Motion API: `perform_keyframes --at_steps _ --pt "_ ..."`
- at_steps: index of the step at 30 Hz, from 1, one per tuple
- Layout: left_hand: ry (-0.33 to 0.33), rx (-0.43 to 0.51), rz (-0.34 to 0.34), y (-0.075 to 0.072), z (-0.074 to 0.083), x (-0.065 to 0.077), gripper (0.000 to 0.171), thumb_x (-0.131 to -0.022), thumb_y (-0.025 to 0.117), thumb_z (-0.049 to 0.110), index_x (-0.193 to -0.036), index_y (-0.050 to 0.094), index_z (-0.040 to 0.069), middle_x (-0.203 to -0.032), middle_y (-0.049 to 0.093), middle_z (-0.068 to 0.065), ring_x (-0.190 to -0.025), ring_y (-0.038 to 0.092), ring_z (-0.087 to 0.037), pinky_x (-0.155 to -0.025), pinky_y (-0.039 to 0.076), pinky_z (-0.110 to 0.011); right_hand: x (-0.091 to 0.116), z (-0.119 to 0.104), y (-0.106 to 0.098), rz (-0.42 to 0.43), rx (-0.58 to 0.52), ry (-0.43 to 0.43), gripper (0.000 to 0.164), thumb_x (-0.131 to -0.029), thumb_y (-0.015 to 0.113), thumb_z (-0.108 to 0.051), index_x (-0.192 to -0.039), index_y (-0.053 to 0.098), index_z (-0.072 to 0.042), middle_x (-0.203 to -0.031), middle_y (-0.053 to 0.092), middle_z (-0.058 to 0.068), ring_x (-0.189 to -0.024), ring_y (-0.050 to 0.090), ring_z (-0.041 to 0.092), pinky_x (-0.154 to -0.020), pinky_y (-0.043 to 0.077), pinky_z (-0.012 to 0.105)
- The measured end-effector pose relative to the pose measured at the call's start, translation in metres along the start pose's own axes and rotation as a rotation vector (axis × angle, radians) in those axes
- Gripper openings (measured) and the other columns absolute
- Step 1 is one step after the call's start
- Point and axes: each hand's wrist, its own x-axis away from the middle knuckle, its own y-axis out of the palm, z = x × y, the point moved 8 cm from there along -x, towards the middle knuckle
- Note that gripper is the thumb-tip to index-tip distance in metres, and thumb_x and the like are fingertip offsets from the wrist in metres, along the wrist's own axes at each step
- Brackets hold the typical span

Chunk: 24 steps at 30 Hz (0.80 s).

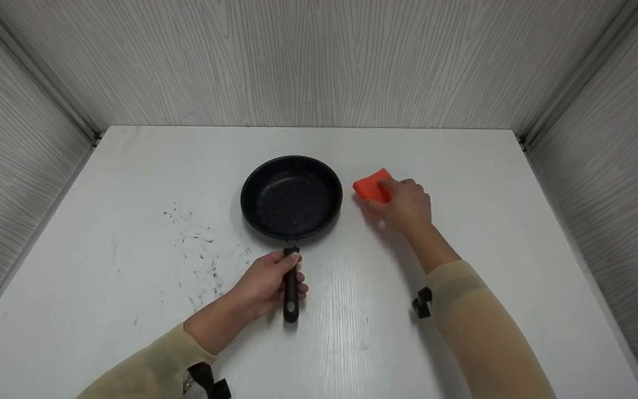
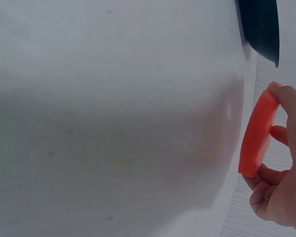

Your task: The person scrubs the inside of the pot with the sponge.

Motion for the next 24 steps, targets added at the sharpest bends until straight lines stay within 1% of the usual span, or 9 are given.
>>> perform_keyframes --at_steps 5,9,12,16,20,24 --pt "-0.002 0.002 0.001 -0.001 -0.001 0.001 0.031 -0.113 0.054 0.018 -0.132 0.051 -0.006 -0.088 0.065 -0.017 -0.075 0.073 -0.025 -0.073 0.066 -0.041 0.006 0.004 0.011 -0.005 0.036 0.056 0.067 -0.099 0.069 -0.045 -0.153 0.054 -0.008 -0.133 0.056 0.030 -0.120 0.052 0.047 -0.093 0.056 0.062" --pt "-0.004 0.002 0.003 -0.001 0.000 0.003 0.033 -0.113 0.054 0.019 -0.135 0.052 -0.005 -0.089 0.065 -0.017 -0.075 0.073 -0.025 -0.073 0.066 -0.041 0.009 0.000 0.015 0.003 0.081 0.087 0.070 -0.098 0.067 -0.050 -0.152 0.054 -0.008 -0.129 0.056 0.031 -0.115 0.053 0.048 -0.090 0.056 0.062" --pt "-0.001 -0.002 0.008 -0.002 0.002 0.003 0.033 -0.113 0.055 0.020 -0.136 0.052 -0.004 -0.090 0.065 -0.017 -0.076 0.074 -0.026 -0.074 0.066 -0.041 0.009 -0.005 0.015 0.024 0.121 0.092 0.069 -0.098 0.067 -0.052 -0.148 0.056 -0.006 -0.126 0.055 0.032 -0.112 0.054 0.049 -0.089 0.056 0.063" --pt "-0.001 -0.006 0.009 -0.003 0.002 0.002 0.033 -0.112 0.055 0.020 -0.135 0.053 -0.004 -0.090 0.065 -0.018 -0.076 0.074 -0.026 -0.075 0.067 -0.041 0.008 -0.008 0.018 0.039 0.135 0.100 0.069 -0.098 0.066 -0.055 -0.146 0.056 -0.005 -0.126 0.055 0.032 -0.112 0.054 0.049 -0.089 0.056 0.062" --pt "-0.008 0.003 0.008 -0.003 0.001 0.000 0.030 -0.112 0.055 0.019 -0.132 0.053 -0.004 -0.089 0.066 -0.018 -0.076 0.075 -0.026 -0.075 0.067 -0.041 0.009 -0.005 0.020 0.043 0.130 0.102 0.072 -0.098 0.064 -0.059 -0.146 0.055 -0.006 -0.123 0.057 0.030 -0.109 0.055 0.047 -0.087 0.055 0.060" --pt "-0.020 -0.005 0.003 -0.004 0.000 -0.001 0.031 -0.112 0.056 0.021 -0.131 0.053 -0.004 -0.089 0.069 -0.018 -0.078 0.077 -0.027 -0.075 0.066 -0.040 0.011 -0.002 0.018 0.050 0.116 0.081 0.079 -0.099 0.062 -0.064 -0.150 0.052 -0.005 -0.120 0.060 0.028 -0.106 0.057 0.044 -0.086 0.054 0.059"
